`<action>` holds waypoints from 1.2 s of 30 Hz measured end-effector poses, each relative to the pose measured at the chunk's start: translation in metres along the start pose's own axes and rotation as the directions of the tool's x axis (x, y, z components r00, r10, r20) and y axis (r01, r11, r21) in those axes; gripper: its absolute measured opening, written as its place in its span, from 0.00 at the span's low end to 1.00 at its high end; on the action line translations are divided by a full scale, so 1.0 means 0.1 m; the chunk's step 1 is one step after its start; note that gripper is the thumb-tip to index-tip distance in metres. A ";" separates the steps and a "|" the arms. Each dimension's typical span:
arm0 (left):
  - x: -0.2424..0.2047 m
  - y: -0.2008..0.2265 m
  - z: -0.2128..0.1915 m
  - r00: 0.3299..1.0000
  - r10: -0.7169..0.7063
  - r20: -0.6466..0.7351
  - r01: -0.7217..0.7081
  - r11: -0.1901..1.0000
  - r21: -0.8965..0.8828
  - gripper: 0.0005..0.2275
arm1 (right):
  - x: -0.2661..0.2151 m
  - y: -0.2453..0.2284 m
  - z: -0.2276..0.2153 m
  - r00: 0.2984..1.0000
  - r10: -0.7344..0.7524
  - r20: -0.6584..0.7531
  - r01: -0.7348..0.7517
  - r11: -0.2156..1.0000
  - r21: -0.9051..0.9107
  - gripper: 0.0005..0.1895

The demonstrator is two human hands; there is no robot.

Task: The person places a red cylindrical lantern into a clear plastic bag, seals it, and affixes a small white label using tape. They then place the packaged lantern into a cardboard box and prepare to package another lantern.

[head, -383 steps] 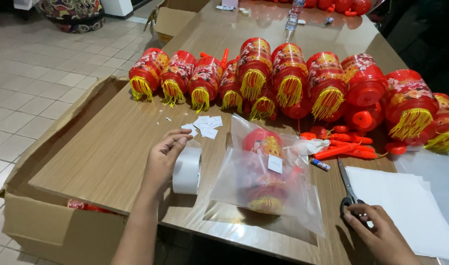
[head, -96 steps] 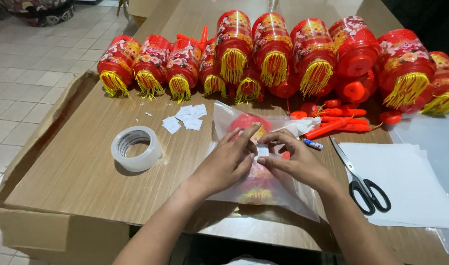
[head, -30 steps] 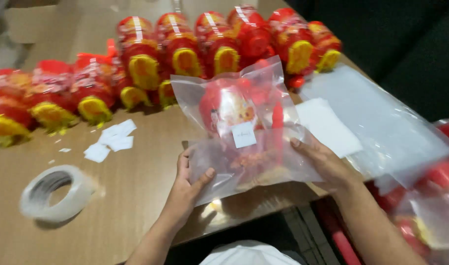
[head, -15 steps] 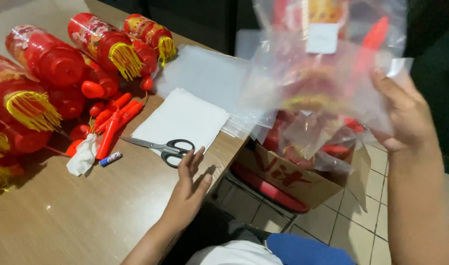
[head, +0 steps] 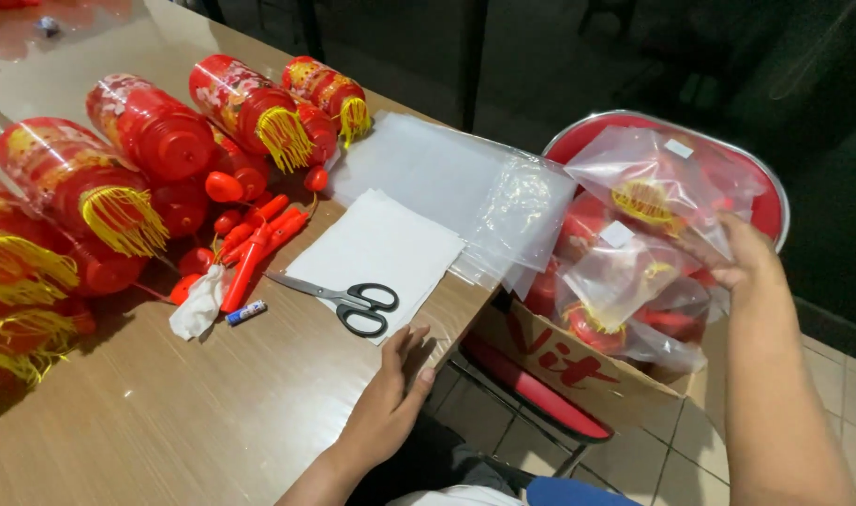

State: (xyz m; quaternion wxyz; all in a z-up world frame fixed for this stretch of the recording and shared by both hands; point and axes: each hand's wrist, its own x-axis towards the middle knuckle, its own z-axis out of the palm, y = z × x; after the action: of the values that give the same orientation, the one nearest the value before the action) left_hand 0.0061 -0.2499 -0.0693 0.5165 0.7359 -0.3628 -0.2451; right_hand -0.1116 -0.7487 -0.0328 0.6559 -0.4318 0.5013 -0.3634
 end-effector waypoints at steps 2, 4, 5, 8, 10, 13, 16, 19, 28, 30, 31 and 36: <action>-0.01 0.01 -0.01 1.000 -0.016 -0.008 0.016 1.000 0.018 0.30 | 0.45 0.07 -0.03 1.000 -0.023 -0.003 0.023 0.998 -0.065 0.24; -0.03 0.02 -0.01 0.999 -0.034 -0.016 0.034 0.999 0.032 0.31 | 0.64 0.06 -0.04 0.999 -0.047 -0.004 0.046 0.990 -0.132 0.28; -0.04 0.02 -0.01 0.999 -0.044 -0.006 0.044 0.999 0.030 0.31 | 0.62 0.00 -0.04 0.991 -0.124 -0.053 0.092 0.908 -0.410 0.29; -0.04 0.03 -0.02 0.999 -0.040 -0.007 0.040 0.999 0.021 0.31 | 0.85 -0.01 -0.13 0.881 -0.468 -0.069 0.305 0.674 -0.673 0.34; -0.04 0.00 -0.02 0.999 -0.033 -0.011 0.033 0.999 0.012 0.32 | 0.95 0.01 -0.17 0.727 -0.684 -0.057 0.467 0.553 -0.690 0.40; -0.03 -0.07 0.00 0.997 0.047 -0.054 -0.050 0.997 -0.051 0.28 | 0.82 -0.04 -0.05 0.345 -0.928 0.145 0.684 0.142 -0.716 0.34; -0.02 -0.12 0.01 0.988 0.076 -0.135 -0.090 0.991 -0.097 0.26 | 0.56 -0.03 0.25 0.561 -0.762 0.322 0.634 0.146 -0.759 0.25; 0.03 -0.10 -0.12 0.960 0.122 -0.252 -0.168 0.971 -0.171 0.26 | 0.04 -0.06 0.68 0.687 -0.691 0.224 0.427 0.135 -0.894 0.39; -0.36 -0.36 -1.41 0.448 0.390 -0.804 -0.535 0.838 0.107 0.16 | -2.45 0.22 2.30 0.610 -0.192 0.769 0.790 0.225 -0.570 0.31; -0.69 -0.50 -1.69 0.406 0.292 -0.866 -0.264 0.945 0.195 0.18 | -2.37 0.65 2.66 0.297 -0.019 0.955 0.947 0.139 -0.291 0.26; -0.82 -0.57 -1.76 0.378 0.290 -0.879 -0.245 0.947 0.207 0.18 | -2.45 0.82 2.74 0.261 -0.007 0.965 0.956 0.141 -0.257 0.26; -1.40 -0.91 -2.05 0.263 0.159 -0.952 0.025 0.985 0.171 0.17 | -2.52 1.69 3.32 0.145 0.166 0.975 0.989 -0.043 -0.140 0.28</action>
State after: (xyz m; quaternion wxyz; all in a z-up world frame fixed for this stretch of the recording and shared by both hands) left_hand 0.0962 -0.0016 -0.0857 0.5829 0.7543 -0.0240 0.3011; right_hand 0.1590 -0.3911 -0.0620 0.1584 -0.9845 -0.0554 0.0512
